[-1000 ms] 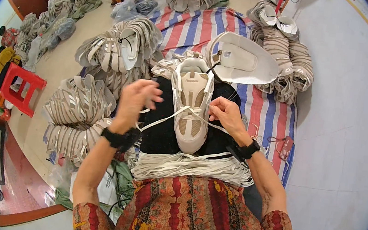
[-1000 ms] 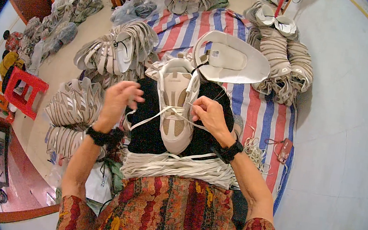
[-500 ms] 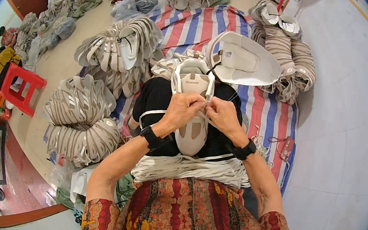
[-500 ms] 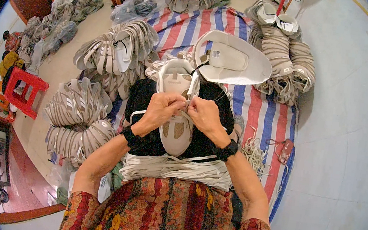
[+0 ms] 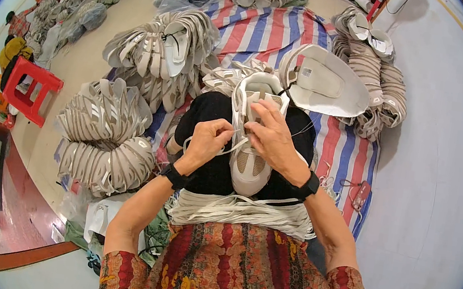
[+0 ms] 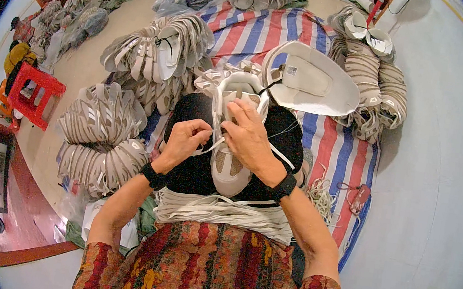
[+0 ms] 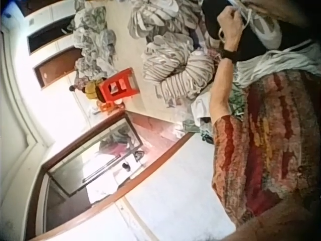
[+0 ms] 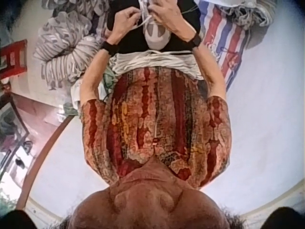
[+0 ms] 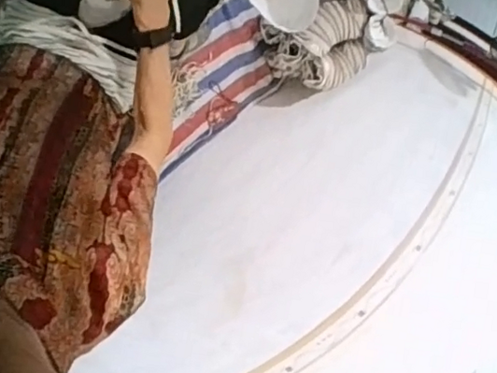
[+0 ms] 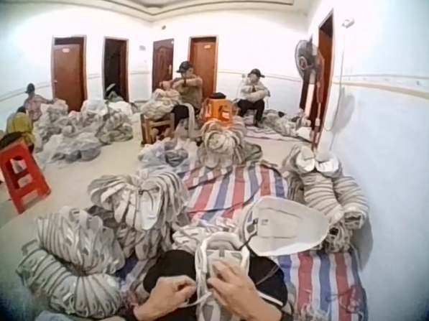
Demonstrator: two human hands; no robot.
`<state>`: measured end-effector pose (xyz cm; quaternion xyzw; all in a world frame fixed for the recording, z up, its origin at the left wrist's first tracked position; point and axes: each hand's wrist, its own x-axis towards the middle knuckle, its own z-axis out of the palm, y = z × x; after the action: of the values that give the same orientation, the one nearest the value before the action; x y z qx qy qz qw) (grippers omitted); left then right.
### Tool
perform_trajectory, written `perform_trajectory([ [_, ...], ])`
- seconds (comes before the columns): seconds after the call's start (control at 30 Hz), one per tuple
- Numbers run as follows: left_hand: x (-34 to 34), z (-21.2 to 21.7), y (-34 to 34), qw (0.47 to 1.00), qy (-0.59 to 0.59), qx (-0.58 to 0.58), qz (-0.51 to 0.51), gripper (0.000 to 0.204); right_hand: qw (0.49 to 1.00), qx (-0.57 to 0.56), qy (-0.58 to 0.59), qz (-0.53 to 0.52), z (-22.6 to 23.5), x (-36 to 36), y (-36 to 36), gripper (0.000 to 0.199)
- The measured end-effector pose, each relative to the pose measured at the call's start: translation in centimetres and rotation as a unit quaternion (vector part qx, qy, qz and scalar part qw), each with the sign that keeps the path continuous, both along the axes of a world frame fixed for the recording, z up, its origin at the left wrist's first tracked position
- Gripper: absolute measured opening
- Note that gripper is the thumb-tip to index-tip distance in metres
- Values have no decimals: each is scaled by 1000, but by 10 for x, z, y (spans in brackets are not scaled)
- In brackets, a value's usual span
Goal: The recorder is threading laces into a white sneaker while surrounded by large quantities of shoe components.
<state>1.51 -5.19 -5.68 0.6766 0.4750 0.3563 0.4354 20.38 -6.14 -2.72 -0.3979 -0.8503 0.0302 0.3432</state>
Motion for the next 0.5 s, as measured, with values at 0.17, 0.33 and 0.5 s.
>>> perform_trajectory([
  [0.17, 0, 0, 7, 999, 37, -2, -38, 12, 1000, 0, -8, -11, -4, -1, 0, 19],
  [0.33, 8, -8, 7, 970, 134, 203, -5, 12, 1000, 10, 9, 8, -5, -7, 0, 19],
  [0.5, 8, -4, 4, 1000, -9, 12, 21, 7, 1000, -5, 21, -2, -8, -4, 2, 17],
])
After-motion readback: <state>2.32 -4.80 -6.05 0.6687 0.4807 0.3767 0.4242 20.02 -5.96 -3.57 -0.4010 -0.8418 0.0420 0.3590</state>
